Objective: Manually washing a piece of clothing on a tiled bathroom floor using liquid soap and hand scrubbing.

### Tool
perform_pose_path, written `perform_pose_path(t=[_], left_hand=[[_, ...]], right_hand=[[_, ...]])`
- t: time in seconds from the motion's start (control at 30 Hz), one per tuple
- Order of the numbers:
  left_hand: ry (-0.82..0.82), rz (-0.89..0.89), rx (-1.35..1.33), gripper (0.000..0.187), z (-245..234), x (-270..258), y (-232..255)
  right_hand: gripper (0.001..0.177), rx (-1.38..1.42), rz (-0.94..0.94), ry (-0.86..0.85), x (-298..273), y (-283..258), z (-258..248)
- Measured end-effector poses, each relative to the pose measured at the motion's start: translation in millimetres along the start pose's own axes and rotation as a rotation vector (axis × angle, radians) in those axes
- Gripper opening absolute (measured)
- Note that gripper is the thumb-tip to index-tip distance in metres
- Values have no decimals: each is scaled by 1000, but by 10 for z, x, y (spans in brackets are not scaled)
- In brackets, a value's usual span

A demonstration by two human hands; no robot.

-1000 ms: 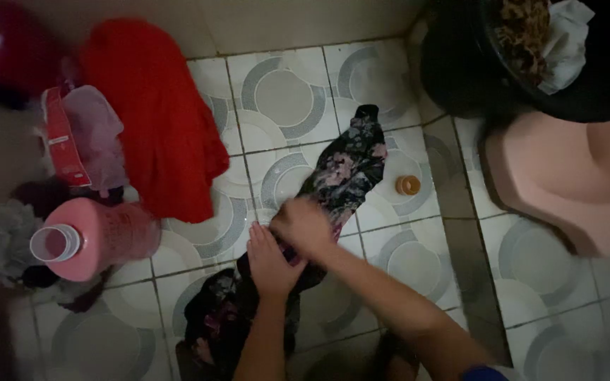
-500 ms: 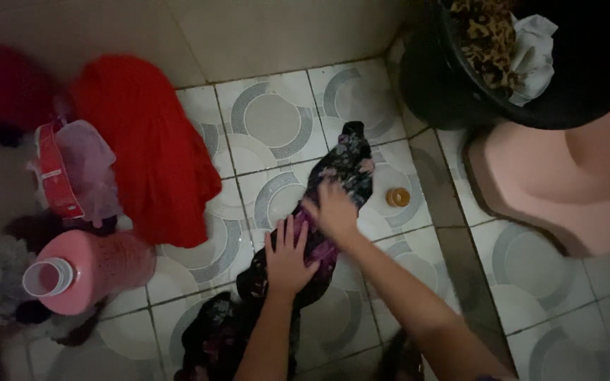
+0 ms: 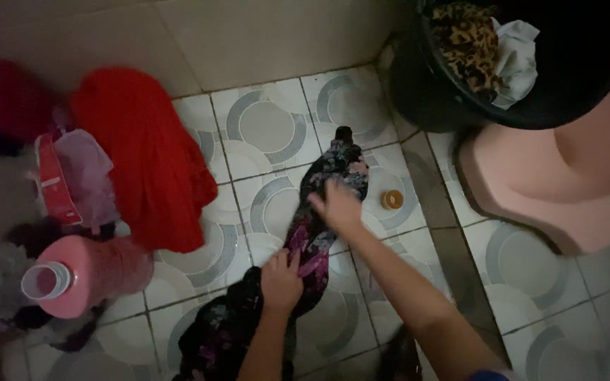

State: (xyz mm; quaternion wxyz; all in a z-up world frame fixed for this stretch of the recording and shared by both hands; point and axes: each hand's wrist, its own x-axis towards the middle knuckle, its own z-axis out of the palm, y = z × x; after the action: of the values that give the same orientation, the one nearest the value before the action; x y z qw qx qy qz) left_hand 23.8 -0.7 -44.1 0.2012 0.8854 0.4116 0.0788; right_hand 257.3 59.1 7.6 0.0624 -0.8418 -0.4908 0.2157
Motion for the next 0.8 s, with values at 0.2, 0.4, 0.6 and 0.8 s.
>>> perform_pose_path(t=[0.2,0.4,0.6,0.8], left_hand=[[267,154,32,56,-149,269,100],[163,127,38,46,171,114,-55],[202,-93,-11,39,-276,-351,-138],[177,-44,53,40,-268,14,-14]], right_hand=[[78,-70,-372,204,-272,122,358],[69,-32,29,201,536,405,-119],[63,-49,-276,259,-482,27,494],[64,-105,-414,185,-582,-59,498]])
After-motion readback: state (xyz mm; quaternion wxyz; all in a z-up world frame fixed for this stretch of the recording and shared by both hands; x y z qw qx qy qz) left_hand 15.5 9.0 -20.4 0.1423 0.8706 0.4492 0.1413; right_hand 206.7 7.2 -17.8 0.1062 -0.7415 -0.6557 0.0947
